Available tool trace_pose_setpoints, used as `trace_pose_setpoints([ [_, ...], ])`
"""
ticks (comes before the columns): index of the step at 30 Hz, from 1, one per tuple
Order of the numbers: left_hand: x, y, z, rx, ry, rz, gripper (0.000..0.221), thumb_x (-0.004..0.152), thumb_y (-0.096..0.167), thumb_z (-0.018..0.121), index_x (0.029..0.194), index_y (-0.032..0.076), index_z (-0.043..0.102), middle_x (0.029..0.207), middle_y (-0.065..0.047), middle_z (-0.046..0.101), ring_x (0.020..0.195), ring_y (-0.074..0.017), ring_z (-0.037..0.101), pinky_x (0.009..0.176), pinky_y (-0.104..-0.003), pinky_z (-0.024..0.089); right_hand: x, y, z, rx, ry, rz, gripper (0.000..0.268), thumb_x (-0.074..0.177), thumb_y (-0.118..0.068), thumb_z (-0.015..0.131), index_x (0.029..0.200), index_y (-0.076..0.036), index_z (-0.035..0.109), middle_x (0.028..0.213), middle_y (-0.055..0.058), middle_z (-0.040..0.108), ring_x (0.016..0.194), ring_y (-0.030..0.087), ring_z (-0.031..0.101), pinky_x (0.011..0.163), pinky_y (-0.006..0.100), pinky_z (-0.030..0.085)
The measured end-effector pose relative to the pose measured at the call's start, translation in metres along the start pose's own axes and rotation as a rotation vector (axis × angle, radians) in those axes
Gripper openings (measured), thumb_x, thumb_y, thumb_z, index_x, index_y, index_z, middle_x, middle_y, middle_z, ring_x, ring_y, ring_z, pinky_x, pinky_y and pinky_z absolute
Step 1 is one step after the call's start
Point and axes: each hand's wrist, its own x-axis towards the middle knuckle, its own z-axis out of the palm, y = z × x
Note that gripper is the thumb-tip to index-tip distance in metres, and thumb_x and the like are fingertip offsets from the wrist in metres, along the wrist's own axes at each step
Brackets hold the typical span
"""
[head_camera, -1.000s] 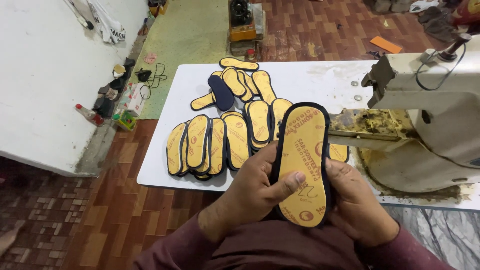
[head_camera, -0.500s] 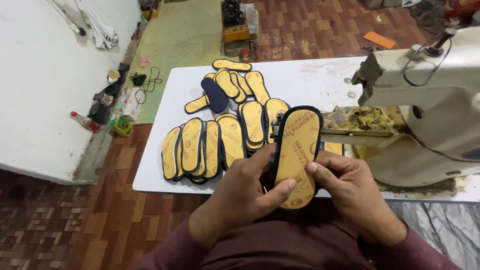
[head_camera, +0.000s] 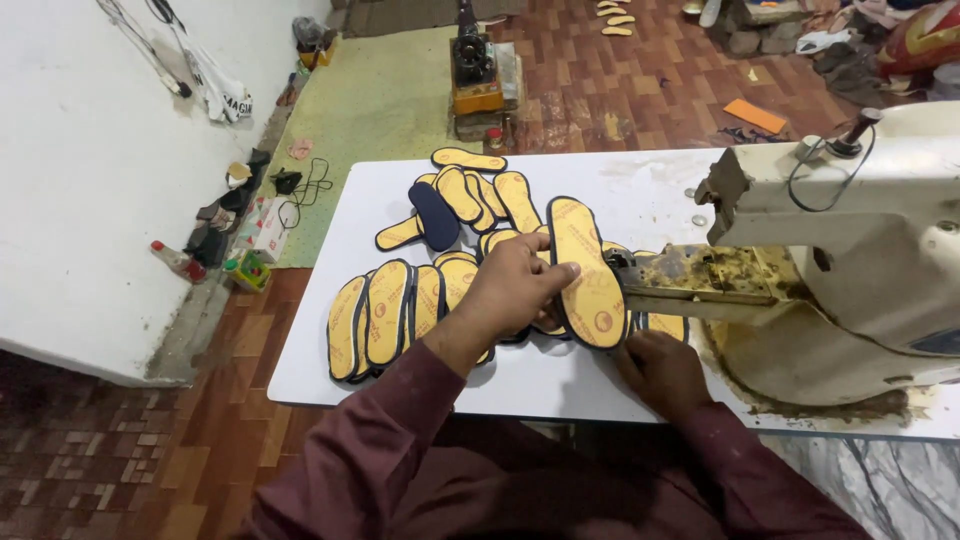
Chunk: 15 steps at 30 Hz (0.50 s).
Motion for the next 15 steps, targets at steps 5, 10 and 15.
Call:
trace_pose_setpoints([
  [5,0.005,0.001,0.002,-0.010,-0.044,-0.032,0.047,0.089,0.008,0.071,0.128,-0.014,0.058,0.059,-0.014,0.062,0.045,-0.0287,0.067,0.040,-0.039,0.063,0.007,-0.001,0.000,-0.096,0.281,-0.170,0.019,0.074,-0.023,0.070,0.063,-0.016,0.055,0.072,0.003,0.054,0.074,0.026,0.062,0.065,0.036,0.050],
  [10,0.005,0.003,0.000,0.096,-0.054,-0.018,0.054,0.088,0.013,0.073,0.131,-0.015,0.055,0.056,-0.013,0.064,0.043,-0.0249,0.068,0.038,-0.034,0.063,0.022,-0.032,-0.015,-0.247,0.407,-0.256,0.027,0.081,-0.039,0.071,0.081,-0.016,0.056,0.088,0.010,0.052,0.082,0.033,0.063,0.073,0.044,0.049],
  [15,0.005,-0.005,-0.002,0.381,0.105,0.125,0.056,0.079,0.038,0.083,0.122,0.003,0.074,0.083,-0.006,0.052,0.076,-0.0200,0.056,0.066,-0.035,0.049,0.016,-0.011,0.010,-0.274,-0.027,-0.037,0.052,0.087,-0.058,0.057,0.100,-0.009,0.070,0.095,0.015,0.071,0.097,0.040,0.072,0.096,0.057,0.049],
])
